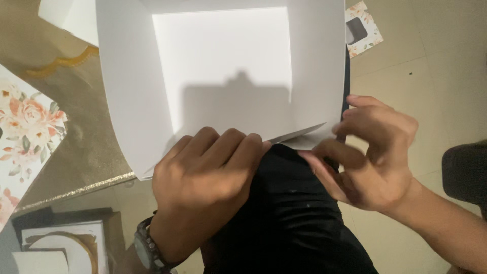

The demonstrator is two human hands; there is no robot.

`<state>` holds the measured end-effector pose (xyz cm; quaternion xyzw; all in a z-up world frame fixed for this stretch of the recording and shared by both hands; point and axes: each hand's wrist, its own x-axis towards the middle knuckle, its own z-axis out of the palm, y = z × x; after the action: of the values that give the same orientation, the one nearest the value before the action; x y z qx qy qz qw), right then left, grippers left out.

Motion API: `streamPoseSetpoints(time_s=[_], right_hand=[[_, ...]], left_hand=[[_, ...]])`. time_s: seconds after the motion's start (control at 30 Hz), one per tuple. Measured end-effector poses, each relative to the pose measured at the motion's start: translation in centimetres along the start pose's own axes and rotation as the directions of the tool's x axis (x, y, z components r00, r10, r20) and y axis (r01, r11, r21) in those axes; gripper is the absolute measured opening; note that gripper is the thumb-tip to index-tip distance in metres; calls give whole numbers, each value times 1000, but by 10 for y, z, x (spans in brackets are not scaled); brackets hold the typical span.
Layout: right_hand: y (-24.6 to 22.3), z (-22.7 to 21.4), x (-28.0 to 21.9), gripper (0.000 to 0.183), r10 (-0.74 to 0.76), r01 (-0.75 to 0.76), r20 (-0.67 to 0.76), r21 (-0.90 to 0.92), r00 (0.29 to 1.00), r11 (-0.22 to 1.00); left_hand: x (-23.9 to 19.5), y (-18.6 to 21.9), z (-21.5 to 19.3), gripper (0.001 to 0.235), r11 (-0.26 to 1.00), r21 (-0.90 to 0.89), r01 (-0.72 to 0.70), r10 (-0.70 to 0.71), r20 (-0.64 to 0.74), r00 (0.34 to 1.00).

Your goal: The person assembles a white cardboard box by folding its flaps and tucking them into slots to form a cube. They then place a floral-patterned lid with a clear window onto the assembled base. The person handles the finished box and places it on the floor next to other similar boxes.

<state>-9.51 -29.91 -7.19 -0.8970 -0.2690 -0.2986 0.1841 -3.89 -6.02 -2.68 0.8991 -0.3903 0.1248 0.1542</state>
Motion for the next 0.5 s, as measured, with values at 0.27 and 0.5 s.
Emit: streamPoseSetpoints(time_s=[0.27, 0.5], right_hand=[[-12, -26, 15, 27, 52, -75, 251, 82, 966, 994], [-16, -19, 29, 30, 32, -25, 155, -43, 987, 999]], left_hand=[[-5, 0, -5, 12, 984, -178, -14, 1, -74, 997], [-5, 2, -1, 11, 988, -151, 20, -37, -114, 993]])
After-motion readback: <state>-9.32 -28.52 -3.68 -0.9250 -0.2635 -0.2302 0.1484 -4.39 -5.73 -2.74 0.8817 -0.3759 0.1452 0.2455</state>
